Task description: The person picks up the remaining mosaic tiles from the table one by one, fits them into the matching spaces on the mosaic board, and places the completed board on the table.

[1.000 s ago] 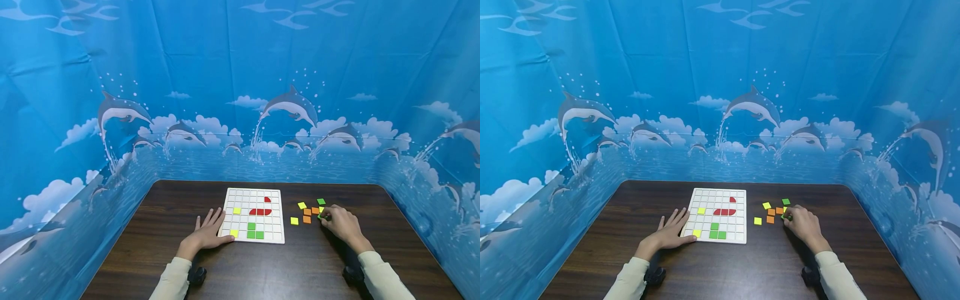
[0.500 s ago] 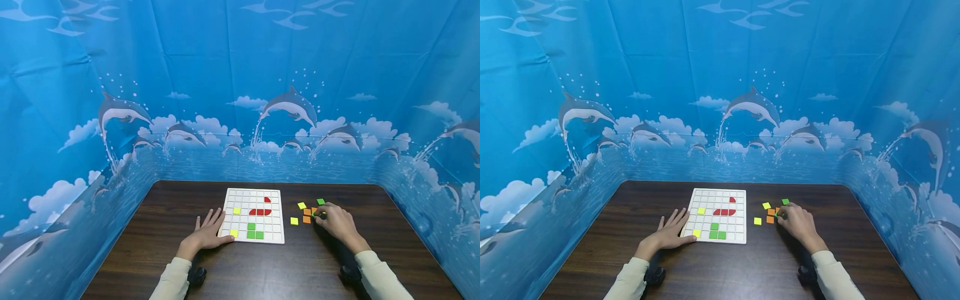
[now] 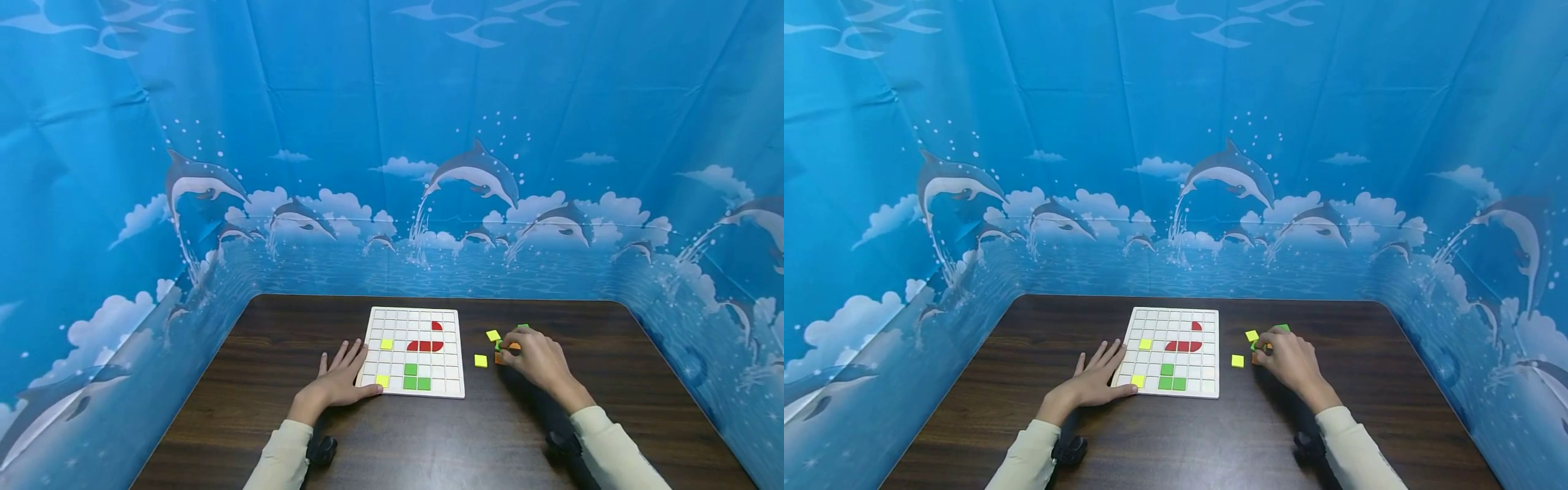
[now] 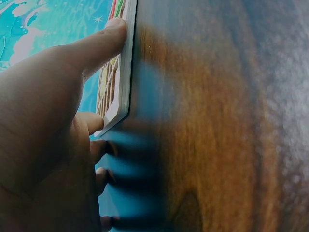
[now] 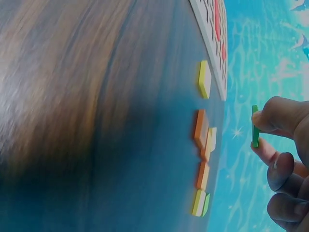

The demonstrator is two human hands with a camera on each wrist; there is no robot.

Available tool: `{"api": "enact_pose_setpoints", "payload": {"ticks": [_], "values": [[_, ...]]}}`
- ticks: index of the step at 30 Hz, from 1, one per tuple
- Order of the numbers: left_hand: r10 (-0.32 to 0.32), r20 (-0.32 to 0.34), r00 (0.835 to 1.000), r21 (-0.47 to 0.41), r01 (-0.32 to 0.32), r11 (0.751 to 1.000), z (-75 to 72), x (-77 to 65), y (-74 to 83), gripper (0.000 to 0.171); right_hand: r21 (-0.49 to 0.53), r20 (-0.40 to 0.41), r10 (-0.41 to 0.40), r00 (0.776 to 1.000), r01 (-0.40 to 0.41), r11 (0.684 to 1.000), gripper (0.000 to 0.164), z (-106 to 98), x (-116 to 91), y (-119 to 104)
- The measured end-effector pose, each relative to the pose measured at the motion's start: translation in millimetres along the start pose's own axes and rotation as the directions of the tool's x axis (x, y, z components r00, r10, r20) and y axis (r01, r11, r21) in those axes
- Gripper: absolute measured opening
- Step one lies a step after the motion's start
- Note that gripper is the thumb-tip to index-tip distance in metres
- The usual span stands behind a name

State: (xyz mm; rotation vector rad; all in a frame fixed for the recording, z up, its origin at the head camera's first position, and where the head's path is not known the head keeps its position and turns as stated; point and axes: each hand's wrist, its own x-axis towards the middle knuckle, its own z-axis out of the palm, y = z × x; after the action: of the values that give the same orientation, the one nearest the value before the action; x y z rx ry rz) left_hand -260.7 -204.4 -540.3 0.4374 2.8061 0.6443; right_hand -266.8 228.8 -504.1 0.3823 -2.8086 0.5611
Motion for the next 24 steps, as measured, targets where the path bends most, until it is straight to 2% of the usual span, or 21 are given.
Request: {"api": "enact_pose_setpoints", "payload": {"ticks": [5,8,11,18,24], "values": [[0.008,0.000,1.000,-0.001,-0.008,1.000,0.2,0.8,-1.2,0.113,0.011,0.003,-0.022,1.000,0.022,1.000,0.008,0,5,-11],[-0.007,0.019,1.000,-0.012,0.007,1.000,-6.2,-1.6,4.6,0.113,0.024,0.009,-0.026,1.000,0.026,0.999,0.007,0,8,-18],[-0.025,0.034,0.999,-0.003,0.025,1.000,-6.7,-0.6,4.8,0.115,0.030,0.018,-0.031,0.999,0.030,0.999,0.006,0,11,-25],[-0.044,0.019,0.999,0.031,0.044,0.999,3.1,7.9,-6.0,0.115,0.029,-0.012,-0.076,0.997,0.077,0.997,0.007,2,20,-43],[-0.034,0.015,0.999,0.032,0.033,0.999,3.1,5.4,-4.5,0.116,0.053,-0.024,-0.130,0.991,0.131,0.990,0.010,6,26,-57]]}}
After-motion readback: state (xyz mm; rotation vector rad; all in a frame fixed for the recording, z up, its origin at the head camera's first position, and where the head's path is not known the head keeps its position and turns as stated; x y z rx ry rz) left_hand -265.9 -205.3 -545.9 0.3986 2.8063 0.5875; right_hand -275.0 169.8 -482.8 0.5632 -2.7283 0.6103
